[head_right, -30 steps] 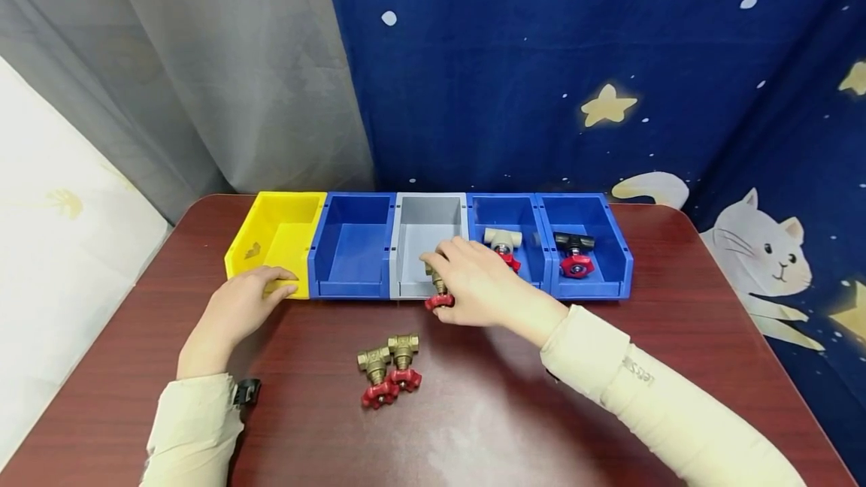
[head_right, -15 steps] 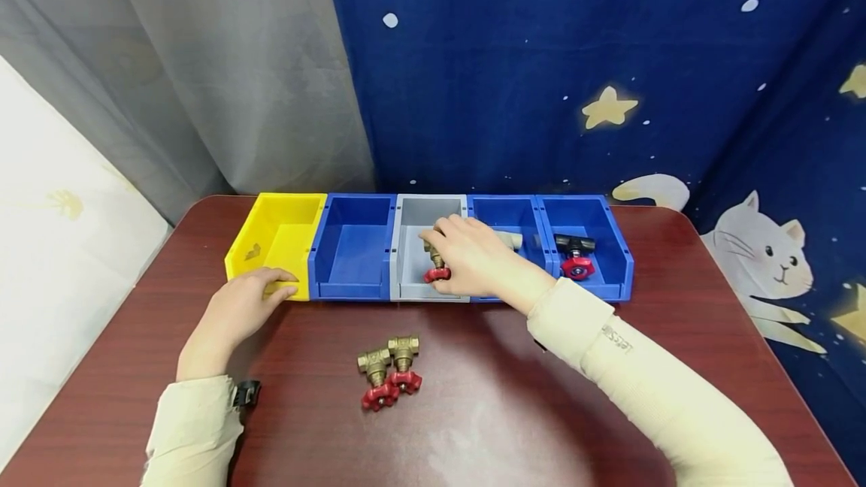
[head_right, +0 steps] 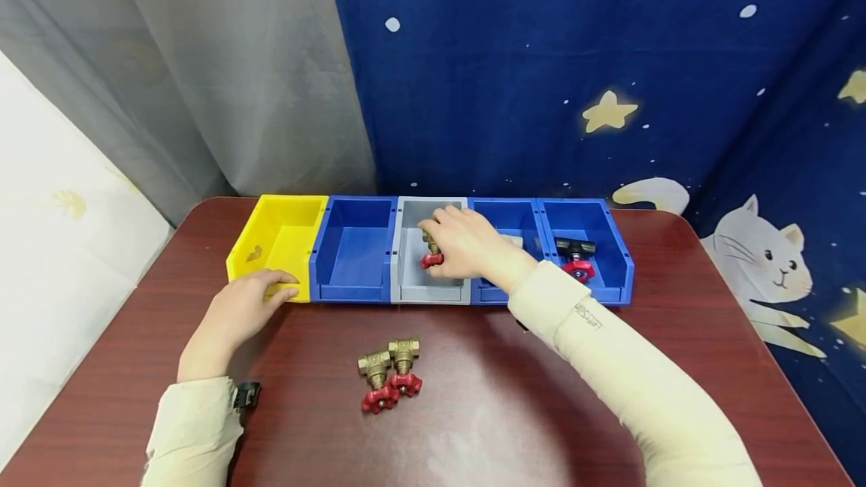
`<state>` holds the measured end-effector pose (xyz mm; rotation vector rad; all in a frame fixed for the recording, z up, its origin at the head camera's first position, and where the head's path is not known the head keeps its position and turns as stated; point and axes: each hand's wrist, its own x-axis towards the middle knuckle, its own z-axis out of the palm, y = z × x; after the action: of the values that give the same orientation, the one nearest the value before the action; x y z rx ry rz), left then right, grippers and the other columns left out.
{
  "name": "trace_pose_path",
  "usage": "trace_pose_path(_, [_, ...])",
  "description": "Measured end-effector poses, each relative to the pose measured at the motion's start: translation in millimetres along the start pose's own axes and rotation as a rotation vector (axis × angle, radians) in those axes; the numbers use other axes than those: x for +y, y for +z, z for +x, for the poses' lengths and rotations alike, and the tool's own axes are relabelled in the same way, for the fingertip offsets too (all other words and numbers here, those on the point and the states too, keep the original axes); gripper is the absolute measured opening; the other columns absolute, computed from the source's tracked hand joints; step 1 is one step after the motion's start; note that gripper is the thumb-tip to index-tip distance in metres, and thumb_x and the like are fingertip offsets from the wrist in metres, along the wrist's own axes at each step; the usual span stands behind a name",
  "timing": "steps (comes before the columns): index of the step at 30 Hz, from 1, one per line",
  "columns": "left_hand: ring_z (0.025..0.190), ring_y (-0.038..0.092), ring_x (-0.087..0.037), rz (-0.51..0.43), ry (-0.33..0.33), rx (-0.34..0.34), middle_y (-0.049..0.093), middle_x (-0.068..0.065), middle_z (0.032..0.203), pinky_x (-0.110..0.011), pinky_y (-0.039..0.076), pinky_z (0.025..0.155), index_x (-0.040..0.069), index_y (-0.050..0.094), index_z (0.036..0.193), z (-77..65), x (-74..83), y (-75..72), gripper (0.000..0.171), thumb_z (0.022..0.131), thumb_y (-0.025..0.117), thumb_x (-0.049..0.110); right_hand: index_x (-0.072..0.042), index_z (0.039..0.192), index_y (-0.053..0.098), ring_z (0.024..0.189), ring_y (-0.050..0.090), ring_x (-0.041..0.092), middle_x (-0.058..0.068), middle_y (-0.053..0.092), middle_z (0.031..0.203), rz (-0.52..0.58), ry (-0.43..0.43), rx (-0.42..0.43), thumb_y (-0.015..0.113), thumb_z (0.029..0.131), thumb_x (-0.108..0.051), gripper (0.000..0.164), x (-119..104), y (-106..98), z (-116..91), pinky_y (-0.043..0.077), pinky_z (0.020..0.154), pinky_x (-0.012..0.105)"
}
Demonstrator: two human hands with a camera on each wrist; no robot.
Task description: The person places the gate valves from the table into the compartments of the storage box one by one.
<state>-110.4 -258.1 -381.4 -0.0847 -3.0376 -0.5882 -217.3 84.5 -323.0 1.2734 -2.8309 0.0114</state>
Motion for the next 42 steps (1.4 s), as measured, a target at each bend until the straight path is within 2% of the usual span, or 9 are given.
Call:
trace_pose_path(14, [0.101, 0.061, -0.037, 0.002, -0.003, -0.001, 0.069, -0.018, 0.111, -0.058, 0.047, 0.092, 0.005, 0.071, 0.112, -1.4, -2.5, 1.3, 0.026, 0.095, 0.068, 0.024, -0.005, 0.134, 0.059, 0.102, 0.056, 0.026, 0.009, 0.061, 0.112, -0.011, 0.039, -0.044, 0.079, 0.078, -0.041, 0.07, 1, 16, 22, 0.05, 0.09, 0.044])
trace_pose_path(22, [0.1, 0.062, -0.036, -0.001, 0.008, 0.005, 0.069, -0.017, 0.11, -0.058, 0.048, 0.091, 0.005, 0.071, 0.111, -1.1, -3.1, 2.0, 0.025, 0.095, 0.068, 0.024, -0.005, 0.136, 0.057, 0.105, 0.056, 0.028, 0.01, 0.061, 0.117, -0.041, 0.042, -0.115, 0.075, 0.08, -0.044, 0.071, -4, 23, 26, 0.049, 0.094, 0.045])
trace_pose_path(26, [0.1, 0.062, -0.036, -0.002, 0.007, 0.004, 0.069, -0.016, 0.11, -0.057, 0.048, 0.091, 0.005, 0.071, 0.111, -1.3, -2.8, 1.9, 0.025, 0.095, 0.068, 0.024, -0.005, 0.138, 0.056, 0.107, 0.057, 0.028, 0.01, 0.062, 0.118, -0.045, 0.042, -0.143, 0.074, 0.081, -0.045, 0.072, -6, 28, 28, 0.049, 0.094, 0.045])
trace_pose_path(34, [0.101, 0.061, -0.037, -0.005, 0.004, -0.001, 0.069, -0.017, 0.111, -0.058, 0.047, 0.092, 0.005, 0.071, 0.112, -1.3, -1.3, -0.3, 0.026, 0.095, 0.068, 0.024, -0.006, 0.135, 0.058, 0.104, 0.058, 0.028, 0.01, 0.062, 0.111, -0.064, 0.041, -0.15, 0.074, 0.08, -0.046, 0.069, -7, 37, 29, 0.05, 0.092, 0.045])
trace_pose_path(42, [0.101, 0.061, -0.037, -0.007, 0.005, 0.0, 0.069, -0.017, 0.111, -0.058, 0.047, 0.092, 0.005, 0.071, 0.112, -0.6, -0.2, 0.1, 0.025, 0.095, 0.068, 0.024, -0.005, 0.133, 0.059, 0.104, 0.06, 0.028, 0.01, 0.063, 0.113, -0.077, 0.029, -0.157, 0.075, 0.08, -0.045, 0.068, -7, 43, 27, 0.051, 0.09, 0.045])
